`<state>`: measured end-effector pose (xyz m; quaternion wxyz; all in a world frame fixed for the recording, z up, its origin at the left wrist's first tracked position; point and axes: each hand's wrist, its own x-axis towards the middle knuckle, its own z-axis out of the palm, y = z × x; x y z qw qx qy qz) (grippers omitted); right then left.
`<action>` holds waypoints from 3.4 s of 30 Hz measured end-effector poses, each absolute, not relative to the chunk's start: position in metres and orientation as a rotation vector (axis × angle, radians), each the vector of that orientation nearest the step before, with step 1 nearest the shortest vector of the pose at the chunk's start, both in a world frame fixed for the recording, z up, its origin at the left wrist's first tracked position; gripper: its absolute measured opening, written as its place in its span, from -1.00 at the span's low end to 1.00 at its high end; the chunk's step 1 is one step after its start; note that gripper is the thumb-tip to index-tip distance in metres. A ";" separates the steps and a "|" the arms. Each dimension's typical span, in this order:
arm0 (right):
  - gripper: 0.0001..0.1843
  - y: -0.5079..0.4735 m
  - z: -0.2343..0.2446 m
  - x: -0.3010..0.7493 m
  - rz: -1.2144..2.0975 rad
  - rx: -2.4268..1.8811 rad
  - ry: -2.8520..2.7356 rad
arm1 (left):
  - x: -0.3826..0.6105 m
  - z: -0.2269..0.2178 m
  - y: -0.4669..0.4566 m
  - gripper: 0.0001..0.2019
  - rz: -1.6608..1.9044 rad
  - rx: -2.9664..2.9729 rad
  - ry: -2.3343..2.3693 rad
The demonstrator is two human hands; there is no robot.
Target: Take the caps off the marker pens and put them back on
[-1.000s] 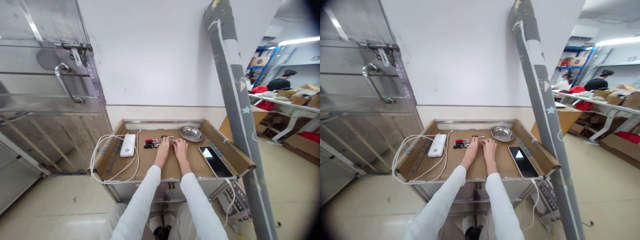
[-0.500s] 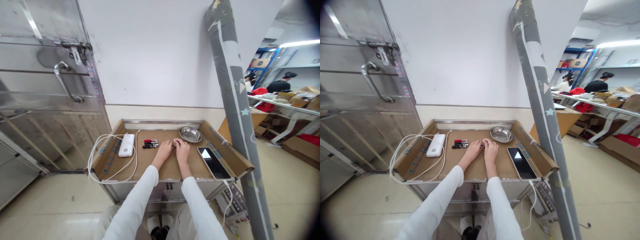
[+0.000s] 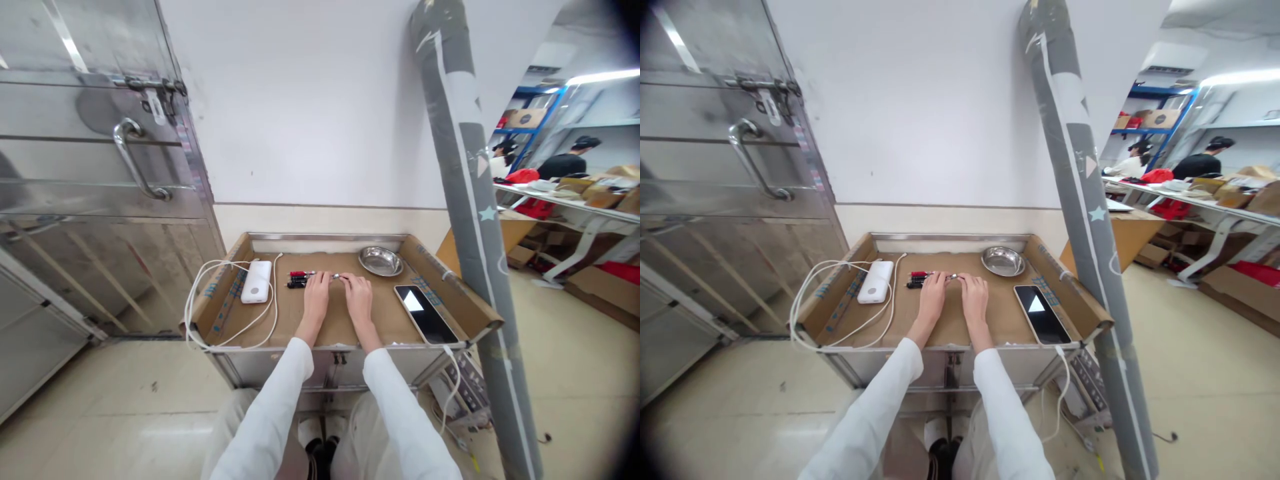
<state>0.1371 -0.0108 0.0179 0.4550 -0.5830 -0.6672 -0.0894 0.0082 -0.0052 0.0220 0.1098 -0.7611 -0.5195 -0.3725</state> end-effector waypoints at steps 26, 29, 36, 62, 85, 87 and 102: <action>-0.52 -0.021 0.000 0.130 0.023 -1.755 -1.985 | -0.001 0.017 -0.030 -0.72 -0.782 -1.833 -2.115; -0.52 -0.024 0.001 0.130 0.011 -1.768 -1.992 | -0.002 0.015 -0.027 -0.72 -0.808 -1.891 -2.094; -0.55 -0.022 0.004 0.128 -0.025 -1.782 -1.961 | 0.001 0.021 -0.025 -0.73 -0.968 -2.117 -1.882; -0.57 -0.016 0.005 0.130 -0.035 -1.738 -1.923 | 0.003 0.023 -0.023 -0.77 -0.905 -2.546 -1.567; -0.58 -0.012 0.015 0.126 -0.028 -1.644 -2.015 | 0.004 0.011 -0.019 -0.78 -0.735 -2.216 -1.780; -0.59 -0.008 0.016 0.128 0.036 -1.549 -2.081 | 0.004 0.012 -0.011 -0.81 -0.750 -2.323 -1.696; -0.74 0.005 0.004 0.135 0.078 -1.435 -1.972 | -0.003 0.015 0.013 -0.89 -1.862 -2.414 -1.499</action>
